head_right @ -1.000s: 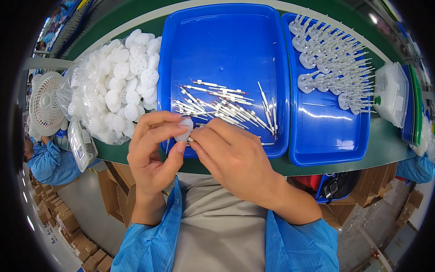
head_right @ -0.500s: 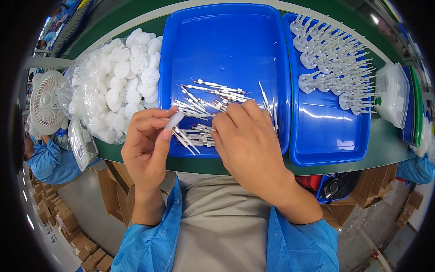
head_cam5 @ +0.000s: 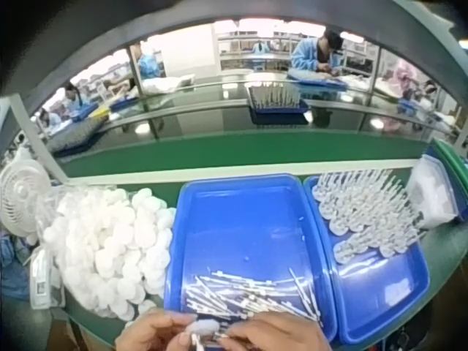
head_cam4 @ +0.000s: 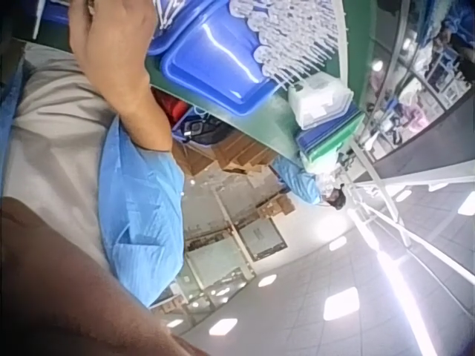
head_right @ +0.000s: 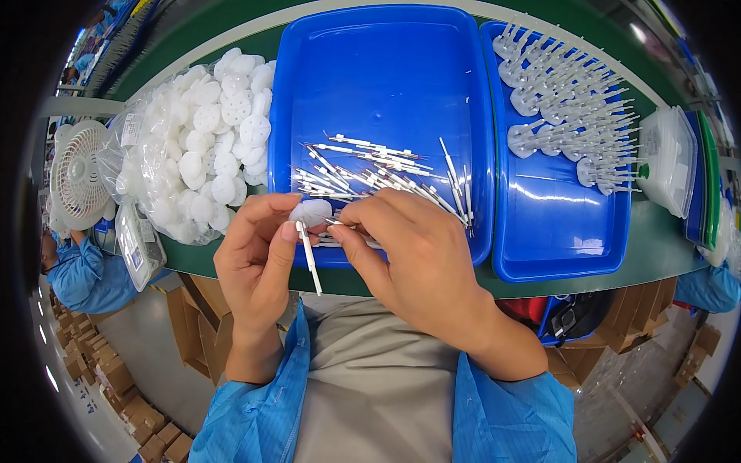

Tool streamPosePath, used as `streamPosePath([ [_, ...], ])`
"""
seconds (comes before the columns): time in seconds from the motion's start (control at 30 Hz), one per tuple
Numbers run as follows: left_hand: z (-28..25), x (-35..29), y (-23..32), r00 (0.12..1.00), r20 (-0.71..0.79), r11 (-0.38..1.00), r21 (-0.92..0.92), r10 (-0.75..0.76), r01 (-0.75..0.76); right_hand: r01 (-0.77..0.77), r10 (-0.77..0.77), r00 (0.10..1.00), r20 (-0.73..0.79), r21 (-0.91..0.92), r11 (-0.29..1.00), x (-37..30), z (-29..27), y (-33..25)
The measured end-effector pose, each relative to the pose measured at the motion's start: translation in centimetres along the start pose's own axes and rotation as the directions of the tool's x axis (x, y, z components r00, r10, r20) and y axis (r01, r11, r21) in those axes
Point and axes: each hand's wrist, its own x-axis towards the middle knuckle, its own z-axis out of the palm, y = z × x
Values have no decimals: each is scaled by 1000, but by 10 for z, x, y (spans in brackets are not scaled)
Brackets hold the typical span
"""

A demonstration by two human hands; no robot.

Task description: The person assembles plastic circular parts by hand, attaching white stems and metal pins to them at a factory workbench.

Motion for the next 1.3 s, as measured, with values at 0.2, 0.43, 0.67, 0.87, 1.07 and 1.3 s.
streamPosePath([
  [0.2,-1,3,2,995,16,993,67,99,-100,-59,59,998,4,55,997,1,-3,-3],
  [0.43,0,3,-1,998,-11,998,-5,58,-58,-46,45,999,11,100,994,-1,-4,-9],
  [0.67,1,2,4,1000,-5,998,-67,0,0,-51,48,998,43,83,995,3,-4,-2],
  [0.87,1,6,2,994,50,990,97,102,-106,-73,71,997,31,90,993,0,2,-3],
  [1.07,2,5,2,999,-12,998,46,40,-39,6,-8,1000,11,112,994,-6,10,0],
  [1.3,2,4,-1,998,23,984,169,59,-62,116,-116,993,5,-50,992,-9,16,2],
])
